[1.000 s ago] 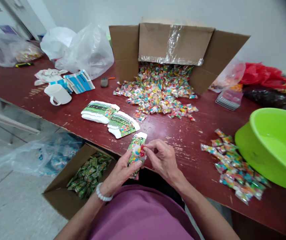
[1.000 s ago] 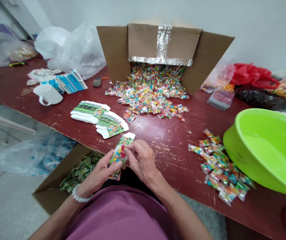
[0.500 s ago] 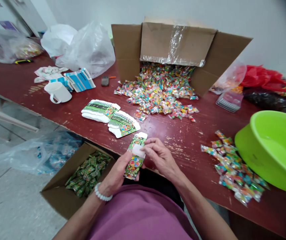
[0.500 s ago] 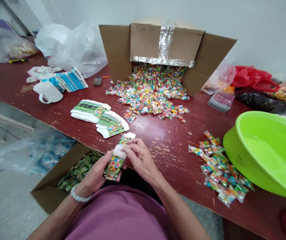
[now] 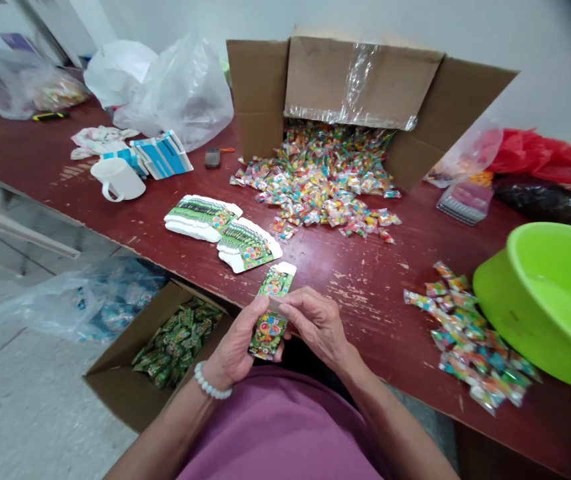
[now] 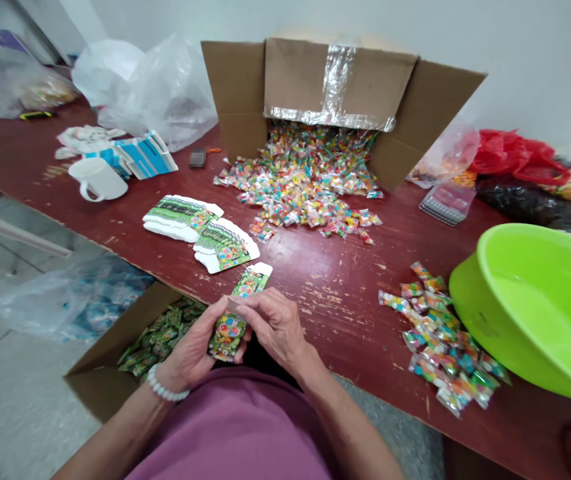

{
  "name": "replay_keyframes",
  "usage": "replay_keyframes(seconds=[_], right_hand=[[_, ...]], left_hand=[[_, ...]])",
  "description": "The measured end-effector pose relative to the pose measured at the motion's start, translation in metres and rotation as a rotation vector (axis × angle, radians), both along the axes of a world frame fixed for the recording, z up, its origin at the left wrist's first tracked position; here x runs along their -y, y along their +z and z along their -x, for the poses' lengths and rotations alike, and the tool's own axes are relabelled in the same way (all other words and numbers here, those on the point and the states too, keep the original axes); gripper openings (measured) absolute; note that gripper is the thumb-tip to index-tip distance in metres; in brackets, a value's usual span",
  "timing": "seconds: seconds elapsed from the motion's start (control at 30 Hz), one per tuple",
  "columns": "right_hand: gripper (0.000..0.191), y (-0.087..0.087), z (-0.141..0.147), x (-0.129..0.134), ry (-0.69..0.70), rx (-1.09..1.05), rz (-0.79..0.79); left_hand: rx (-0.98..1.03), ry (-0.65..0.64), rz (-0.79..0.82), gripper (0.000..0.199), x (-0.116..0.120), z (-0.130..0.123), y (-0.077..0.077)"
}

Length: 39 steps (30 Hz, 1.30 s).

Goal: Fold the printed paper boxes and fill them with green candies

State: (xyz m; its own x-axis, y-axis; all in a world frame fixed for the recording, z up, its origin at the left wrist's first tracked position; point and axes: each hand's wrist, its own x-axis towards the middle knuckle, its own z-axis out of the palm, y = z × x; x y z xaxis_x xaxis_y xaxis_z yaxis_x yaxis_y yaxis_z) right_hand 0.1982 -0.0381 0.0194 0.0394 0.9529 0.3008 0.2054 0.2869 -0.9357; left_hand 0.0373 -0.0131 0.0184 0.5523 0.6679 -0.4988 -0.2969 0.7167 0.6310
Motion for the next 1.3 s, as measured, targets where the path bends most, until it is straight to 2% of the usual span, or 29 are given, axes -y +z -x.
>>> replay_keyframes(seconds=[0.07, 0.13, 0.2, 0.3, 0.4, 0.53, 0.6, 0.7, 0.83, 0.9, 0.97, 1.03, 1.1, 1.2, 1.3], right_hand=[[0.016, 0.006, -0.004, 0.000, 0.082, 0.047, -0.049], [0.017, 0.009, -0.003, 0.001, 0.140, 0.017, 0.006], [0.019, 0.009, 0.001, 0.002, 0.163, -0.103, 0.157], [0.019, 0.003, 0.009, 0.002, 0.142, -0.305, 0.373], [0.019, -0.004, 0.013, -0.001, 0.052, -0.297, 0.398], [0.022, -0.006, 0.011, -0.007, 0.065, -0.354, 0.442], [0.022, -0.004, 0.010, -0.007, 0.087, -0.375, 0.469], [0.019, -0.002, 0.010, -0.003, 0.105, -0.277, 0.381], [0.017, -0.007, 0.013, 0.006, 0.101, -0.150, 0.241], [0.028, -0.011, 0.014, 0.010, 0.098, -0.010, 0.141], [0.049, -0.015, 0.015, 0.014, 0.110, 0.198, 0.038], [0.070, -0.018, 0.016, 0.017, 0.109, 0.404, -0.012], [0.081, -0.020, 0.019, 0.018, 0.083, 0.552, -0.024], [0.077, -0.024, 0.029, 0.017, 0.061, 0.633, -0.054], [0.077, -0.024, 0.037, 0.011, 0.185, 0.574, -0.069]], left_hand=[[0.053, -0.045, 0.126, 0.049, -0.002, 0.000, -0.002], [0.070, -0.041, 0.178, 0.047, -0.004, 0.000, -0.004], [0.043, -0.004, 0.139, 0.042, -0.004, 0.000, -0.003], [-0.081, 0.098, -0.035, 0.039, -0.002, -0.003, 0.002], [-0.177, 0.120, -0.157, 0.047, -0.001, -0.005, 0.006], [-0.172, 0.047, -0.061, 0.068, -0.001, -0.005, 0.003], [-0.191, 0.051, -0.040, 0.069, -0.001, -0.004, 0.000], [-0.180, 0.064, -0.005, 0.055, -0.002, -0.002, -0.001], [0.000, 0.084, 0.144, 0.032, -0.007, -0.002, 0.001], [0.074, 0.128, 0.225, 0.023, -0.009, -0.003, -0.001], [0.089, 0.188, 0.282, 0.017, -0.009, -0.005, -0.004], [0.099, 0.222, 0.312, 0.019, -0.006, -0.007, -0.008], [0.115, 0.263, 0.293, 0.022, -0.002, -0.009, -0.012], [0.090, 0.360, 0.169, 0.025, 0.006, -0.010, -0.018], [-0.022, 0.361, 0.074, 0.038, 0.012, 0.005, -0.019]])
